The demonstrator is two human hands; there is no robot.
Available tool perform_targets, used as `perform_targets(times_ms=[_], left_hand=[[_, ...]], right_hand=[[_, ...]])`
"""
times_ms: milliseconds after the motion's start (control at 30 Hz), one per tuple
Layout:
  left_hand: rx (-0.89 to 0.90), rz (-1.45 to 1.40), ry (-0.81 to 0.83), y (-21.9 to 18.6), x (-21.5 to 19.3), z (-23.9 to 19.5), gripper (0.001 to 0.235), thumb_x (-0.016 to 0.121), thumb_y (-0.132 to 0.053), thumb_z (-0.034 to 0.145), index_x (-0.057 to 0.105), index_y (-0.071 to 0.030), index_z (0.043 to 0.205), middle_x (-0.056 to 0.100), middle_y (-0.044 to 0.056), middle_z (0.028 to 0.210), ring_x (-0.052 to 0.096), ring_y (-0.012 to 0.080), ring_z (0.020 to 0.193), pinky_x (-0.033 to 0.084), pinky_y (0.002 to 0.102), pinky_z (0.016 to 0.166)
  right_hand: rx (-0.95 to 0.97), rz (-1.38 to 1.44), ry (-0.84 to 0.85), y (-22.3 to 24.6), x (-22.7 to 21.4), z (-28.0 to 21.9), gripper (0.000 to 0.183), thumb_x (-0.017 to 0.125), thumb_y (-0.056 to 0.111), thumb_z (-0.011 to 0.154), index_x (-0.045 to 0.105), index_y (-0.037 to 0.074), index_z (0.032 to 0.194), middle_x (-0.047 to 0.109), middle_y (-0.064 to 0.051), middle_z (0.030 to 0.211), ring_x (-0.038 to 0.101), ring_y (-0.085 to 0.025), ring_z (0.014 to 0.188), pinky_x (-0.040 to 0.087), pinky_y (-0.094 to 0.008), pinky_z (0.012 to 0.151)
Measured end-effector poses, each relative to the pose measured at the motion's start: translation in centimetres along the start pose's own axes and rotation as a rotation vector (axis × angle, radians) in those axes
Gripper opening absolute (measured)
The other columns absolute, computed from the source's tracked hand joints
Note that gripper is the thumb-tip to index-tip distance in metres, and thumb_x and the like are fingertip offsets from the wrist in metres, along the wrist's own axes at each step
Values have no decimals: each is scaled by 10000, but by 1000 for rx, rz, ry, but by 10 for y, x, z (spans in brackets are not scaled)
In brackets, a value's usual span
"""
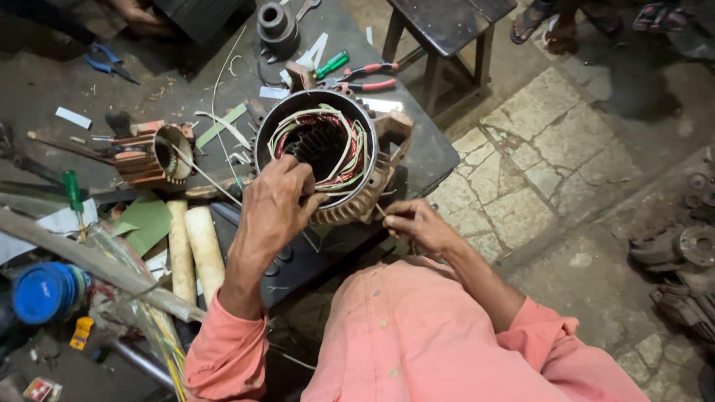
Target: The person works on a motor stator, repeatedly inserting and adjusting thin wooden sticks into the winding slots. They handle the stator and sticks by hand, occasionally reaching for additional sticks from the workbench. The task continues throughout the clip without a visible final state.
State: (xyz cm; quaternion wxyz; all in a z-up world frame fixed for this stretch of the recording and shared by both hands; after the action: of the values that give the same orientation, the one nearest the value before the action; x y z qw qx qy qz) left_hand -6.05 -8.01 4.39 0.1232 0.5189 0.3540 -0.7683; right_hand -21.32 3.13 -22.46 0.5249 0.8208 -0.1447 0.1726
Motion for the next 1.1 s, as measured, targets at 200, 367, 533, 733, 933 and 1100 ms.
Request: perform_targets(times_ms=[200, 367, 533, 733, 933, 1100], left_hand=[[-28, -11, -7, 1, 3, 2, 315, 872, -117, 717, 579, -43, 806, 568, 116, 823, 605, 336, 821, 495, 458, 687], [-58, 2, -19, 2, 3, 0, 328, 882, -119, 708, 577, -47, 807, 563, 121, 825, 599, 343, 812, 486, 461, 667], [-40, -9, -34, 2, 3, 0, 349, 890, -119, 693, 575, -46, 827, 565, 119, 828, 597, 345, 819, 484, 464, 689], [-55, -6, -41, 3, 4, -1, 359, 894, -117, 695, 572, -43, 837, 563, 114, 808, 597, 340, 788, 479, 461, 664], [-50, 1, -46, 5, 5, -1, 368, 899, -132, 692, 567, -45, 825, 563, 119, 808, 602, 345, 784, 479, 465, 655], [-49, 9, -45, 5, 7, -1, 368, 903, -143, 691, 572, -52, 823, 567, 121, 810, 605, 351, 796, 482, 469, 663]], right_hand=[[74, 231, 75, -5, -9, 3, 232, 683, 89, 953, 682, -35, 1150, 691, -64, 928, 565, -86, 695, 442, -210, 507], [19, 409, 89, -2, -13, 0, 197, 637, 155, 1002, 653, -19, 1094, 666, -81, 860, 530, -85, 633, 376, -195, 449], [116, 266, 75, -23, -14, 10, 208, 627, 159, 1037, 675, -40, 1070, 588, -35, 783, 454, -41, 562, 313, -171, 430], [147, 217, 22, -26, -12, 31, 99, 627, 80, 985, 633, -16, 1009, 626, -60, 791, 480, -53, 539, 309, -185, 421], [153, 186, 12, -19, -8, 30, 91, 641, 89, 984, 645, 3, 1013, 624, -51, 787, 475, -47, 526, 316, -185, 416], [155, 198, 15, -18, -7, 28, 121, 653, 133, 992, 644, 12, 989, 626, -41, 786, 481, -45, 527, 317, -184, 414]])
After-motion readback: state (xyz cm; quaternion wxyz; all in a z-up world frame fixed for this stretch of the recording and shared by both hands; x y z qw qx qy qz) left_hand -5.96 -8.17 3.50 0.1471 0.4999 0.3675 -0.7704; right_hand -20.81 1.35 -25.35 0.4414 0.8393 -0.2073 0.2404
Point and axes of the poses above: each hand's wrist, its own z-axis towards the middle knuckle, its own x-axis out of the palm, y = z × x, the point moved 9 cm from there along z, towards the middle knuckle
